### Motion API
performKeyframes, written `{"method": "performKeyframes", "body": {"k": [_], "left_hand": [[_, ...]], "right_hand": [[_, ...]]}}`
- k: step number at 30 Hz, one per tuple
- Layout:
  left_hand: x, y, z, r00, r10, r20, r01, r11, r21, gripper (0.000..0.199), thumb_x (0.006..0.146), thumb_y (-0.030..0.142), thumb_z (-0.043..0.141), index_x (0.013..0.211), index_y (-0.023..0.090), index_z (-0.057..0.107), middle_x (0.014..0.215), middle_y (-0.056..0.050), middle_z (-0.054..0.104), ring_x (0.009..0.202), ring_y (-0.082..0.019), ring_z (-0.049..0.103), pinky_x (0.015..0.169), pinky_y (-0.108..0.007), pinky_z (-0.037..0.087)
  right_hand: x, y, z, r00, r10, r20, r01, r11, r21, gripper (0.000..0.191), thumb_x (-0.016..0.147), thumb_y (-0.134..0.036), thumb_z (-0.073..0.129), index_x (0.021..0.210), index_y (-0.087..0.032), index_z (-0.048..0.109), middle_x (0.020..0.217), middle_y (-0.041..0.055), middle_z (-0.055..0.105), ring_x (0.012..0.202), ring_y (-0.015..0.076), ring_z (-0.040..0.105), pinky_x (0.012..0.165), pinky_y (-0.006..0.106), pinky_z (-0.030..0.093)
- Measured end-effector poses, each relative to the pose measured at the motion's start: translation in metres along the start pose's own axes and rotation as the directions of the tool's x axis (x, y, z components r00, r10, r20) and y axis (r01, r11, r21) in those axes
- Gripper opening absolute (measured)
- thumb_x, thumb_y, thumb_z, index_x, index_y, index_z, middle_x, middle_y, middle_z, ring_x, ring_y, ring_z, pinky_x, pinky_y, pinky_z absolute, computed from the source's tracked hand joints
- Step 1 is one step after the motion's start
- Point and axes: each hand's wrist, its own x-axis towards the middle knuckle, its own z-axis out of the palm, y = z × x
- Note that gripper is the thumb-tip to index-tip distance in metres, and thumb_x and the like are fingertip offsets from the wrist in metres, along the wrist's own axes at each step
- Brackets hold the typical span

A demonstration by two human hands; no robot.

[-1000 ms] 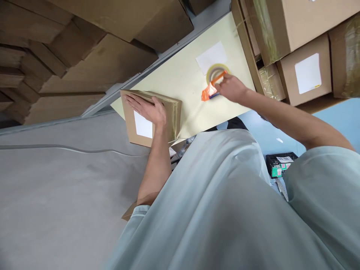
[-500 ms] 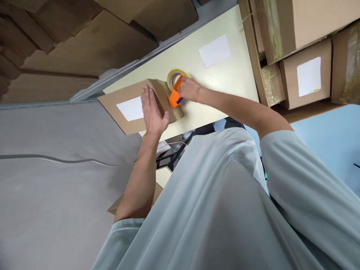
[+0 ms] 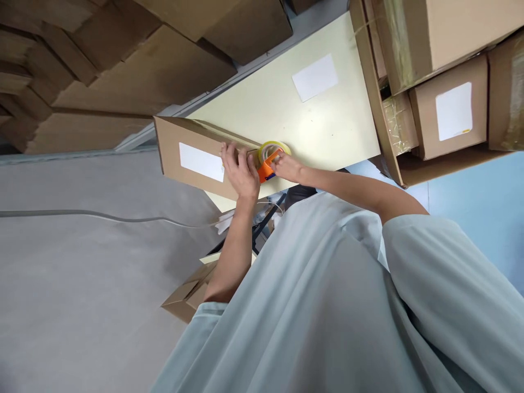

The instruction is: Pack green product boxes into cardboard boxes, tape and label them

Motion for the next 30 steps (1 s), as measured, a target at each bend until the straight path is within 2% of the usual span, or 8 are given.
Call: {"method": "performKeyframes", "body": {"k": [4, 8, 11, 13, 18, 22, 25, 30], "left_hand": [[-0.007, -0.003, -0.001, 1.0, -0.007, 0.023, 0.008, 1.0, -0.02, 0.045, 0.115, 0.057, 0.045, 0.144, 0.032, 0.069, 0.175, -0.012, 0.054, 0.184, -0.029, 0.02, 0.151, -0.06, 0.015], [-0.006, -0.004, -0.001, 1.0, 0.0, 0.03, 0.0, 1.0, -0.008, 0.044, 0.115, 0.054, 0.045, 0.144, 0.032, 0.069, 0.176, -0.012, 0.053, 0.184, -0.029, 0.019, 0.151, -0.061, 0.015], [-0.008, -0.001, -0.003, 0.998, 0.006, 0.06, -0.008, 0.999, 0.042, 0.042, 0.115, 0.051, 0.047, 0.146, 0.032, 0.068, 0.176, -0.013, 0.052, 0.184, -0.029, 0.02, 0.15, -0.062, 0.015], [-0.012, 0.004, -0.005, 0.995, 0.016, 0.103, -0.023, 0.998, 0.062, 0.04, 0.114, 0.051, 0.052, 0.146, 0.031, 0.068, 0.176, -0.016, 0.051, 0.184, -0.031, 0.02, 0.15, -0.065, 0.014], [-0.019, 0.011, -0.002, 0.986, 0.102, 0.132, -0.113, 0.991, 0.079, 0.038, 0.111, 0.05, 0.062, 0.14, 0.025, 0.068, 0.167, -0.023, 0.06, 0.182, -0.037, 0.027, 0.148, -0.073, 0.013], [-0.017, 0.006, 0.007, 0.987, 0.125, 0.098, -0.133, 0.988, 0.074, 0.028, 0.112, 0.041, 0.064, 0.136, 0.026, 0.068, 0.165, -0.021, 0.064, 0.18, -0.034, 0.032, 0.149, -0.07, 0.017], [-0.012, 0.004, 0.012, 0.988, 0.126, 0.09, -0.13, 0.991, 0.04, 0.022, 0.113, 0.032, 0.063, 0.133, 0.025, 0.071, 0.164, -0.021, 0.065, 0.178, -0.033, 0.036, 0.149, -0.068, 0.018], [-0.004, 0.013, 0.02, 0.988, 0.147, 0.04, -0.147, 0.989, 0.0, 0.021, 0.114, 0.023, 0.058, 0.126, 0.023, 0.075, 0.161, -0.021, 0.069, 0.174, -0.033, 0.045, 0.149, -0.065, 0.026]], "right_hand": [[-0.044, 0.032, 0.016, 0.999, -0.034, 0.008, 0.034, 0.999, 0.01, 0.051, 0.101, 0.0, 0.044, 0.146, -0.003, 0.069, 0.107, 0.0146, 0.089, 0.1, 0.0258, 0.087, 0.122, 0.048, 0.054], [-0.092, 0.116, 0.023, 0.992, 0.122, -0.043, -0.124, 0.991, -0.056, 0.049, 0.105, -0.004, 0.039, 0.142, -0.006, 0.071, 0.099, 0.0103, 0.089, 0.094, 0.0216, 0.085, 0.124, 0.048, 0.054], [-0.097, 0.171, 0.011, 0.97, 0.228, -0.078, -0.235, 0.968, -0.091, 0.05, 0.105, -0.003, 0.032, 0.134, -0.005, 0.073, 0.095, 0.0092, 0.087, 0.096, 0.0221, 0.086, 0.121, 0.053, 0.056], [-0.08, 0.186, -0.003, 0.961, 0.258, -0.097, -0.268, 0.957, -0.109, 0.049, 0.106, -0.006, 0.033, 0.135, -0.002, 0.072, 0.097, 0.0113, 0.087, 0.1, 0.0224, 0.087, 0.119, 0.051, 0.056], [-0.019, 0.172, -0.043, 0.96, 0.266, -0.083, -0.272, 0.96, -0.074, 0.037, 0.113, -0.026, 0.045, 0.111, -0.003, 0.074, 0.108, 0.0146, 0.087, 0.117, 0.0266, 0.085, 0.129, 0.047, 0.047], [0.004, 0.157, -0.069, 0.963, 0.268, -0.027, -0.269, 0.963, -0.018, 0.048, 0.109, -0.045, 0.063, 0.122, -0.001, 0.075, 0.128, 0.0231, 0.084, 0.122, 0.0368, 0.081, 0.127, 0.06, 0.053], [0.018, 0.143, -0.084, 0.96, 0.28, 0.013, -0.28, 0.96, 0.025, 0.046, 0.111, -0.038, 0.059, 0.123, 0.003, 0.075, 0.13, 0.0253, 0.083, 0.123, 0.0374, 0.079, 0.126, 0.063, 0.052], [0.051, 0.113, -0.1, 0.929, 0.365, -0.061, -0.346, 0.915, 0.206, 0.034, 0.108, -0.019, 0.051, 0.117, -0.004, 0.08, 0.116, 0.0251, 0.085, 0.122, 0.0405, 0.079, 0.12, 0.07, 0.051]]}}
